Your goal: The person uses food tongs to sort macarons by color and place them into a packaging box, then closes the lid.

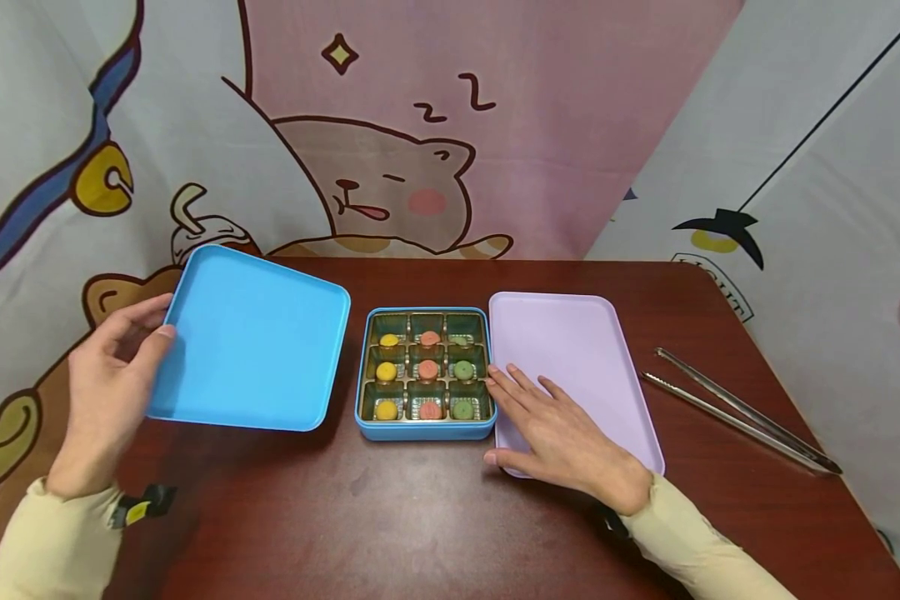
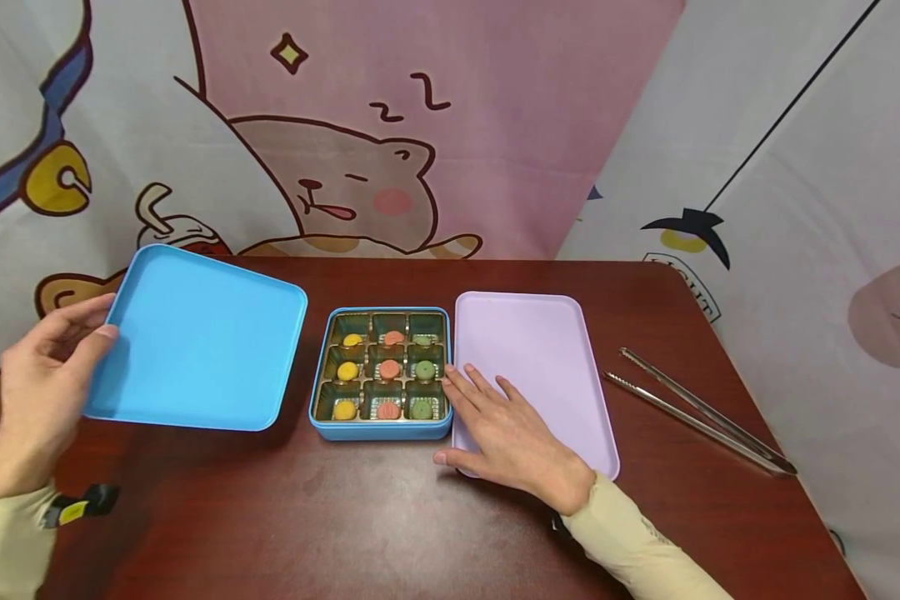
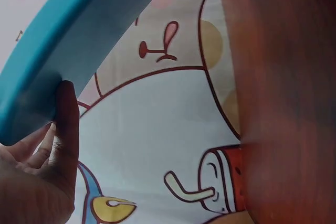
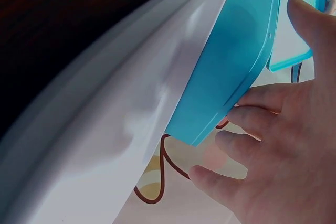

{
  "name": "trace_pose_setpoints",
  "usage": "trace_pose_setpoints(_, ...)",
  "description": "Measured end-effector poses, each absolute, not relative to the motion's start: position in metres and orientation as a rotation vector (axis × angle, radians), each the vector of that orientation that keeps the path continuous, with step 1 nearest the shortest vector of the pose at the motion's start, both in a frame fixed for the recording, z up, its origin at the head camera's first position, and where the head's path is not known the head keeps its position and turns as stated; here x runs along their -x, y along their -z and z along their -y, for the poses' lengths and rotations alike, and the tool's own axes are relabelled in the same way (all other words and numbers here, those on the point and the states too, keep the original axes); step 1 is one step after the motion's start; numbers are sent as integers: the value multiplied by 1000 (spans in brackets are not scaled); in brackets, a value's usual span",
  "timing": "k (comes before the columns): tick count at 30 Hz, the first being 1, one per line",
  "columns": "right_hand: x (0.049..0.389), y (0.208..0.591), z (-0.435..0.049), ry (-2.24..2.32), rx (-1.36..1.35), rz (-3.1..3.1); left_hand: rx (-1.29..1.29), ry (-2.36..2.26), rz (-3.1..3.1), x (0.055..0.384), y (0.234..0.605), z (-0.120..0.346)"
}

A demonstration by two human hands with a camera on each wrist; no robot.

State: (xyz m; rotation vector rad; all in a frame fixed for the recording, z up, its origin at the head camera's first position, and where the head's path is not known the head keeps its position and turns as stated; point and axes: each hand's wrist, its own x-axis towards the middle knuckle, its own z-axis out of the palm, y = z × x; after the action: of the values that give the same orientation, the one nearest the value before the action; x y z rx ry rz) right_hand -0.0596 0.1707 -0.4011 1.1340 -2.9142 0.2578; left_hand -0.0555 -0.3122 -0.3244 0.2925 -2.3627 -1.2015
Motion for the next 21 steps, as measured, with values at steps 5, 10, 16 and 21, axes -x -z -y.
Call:
trace_pose_setpoints(5,59,402,-171,-264,-1136,2907,-238,1237,2312,58,317,302)
trace_pose_setpoints(10,60,397,-171,-283,-1128,2900,-160,1279,2250,63,310,288)
trace_pose_setpoints(16,61,386,-171,-365,-1130,2880,-51,1366,2195,72,304,268)
trace_pose_setpoints(21,63,378,-171,-449,-1117,2866,24,1413,2164,78,300,251)
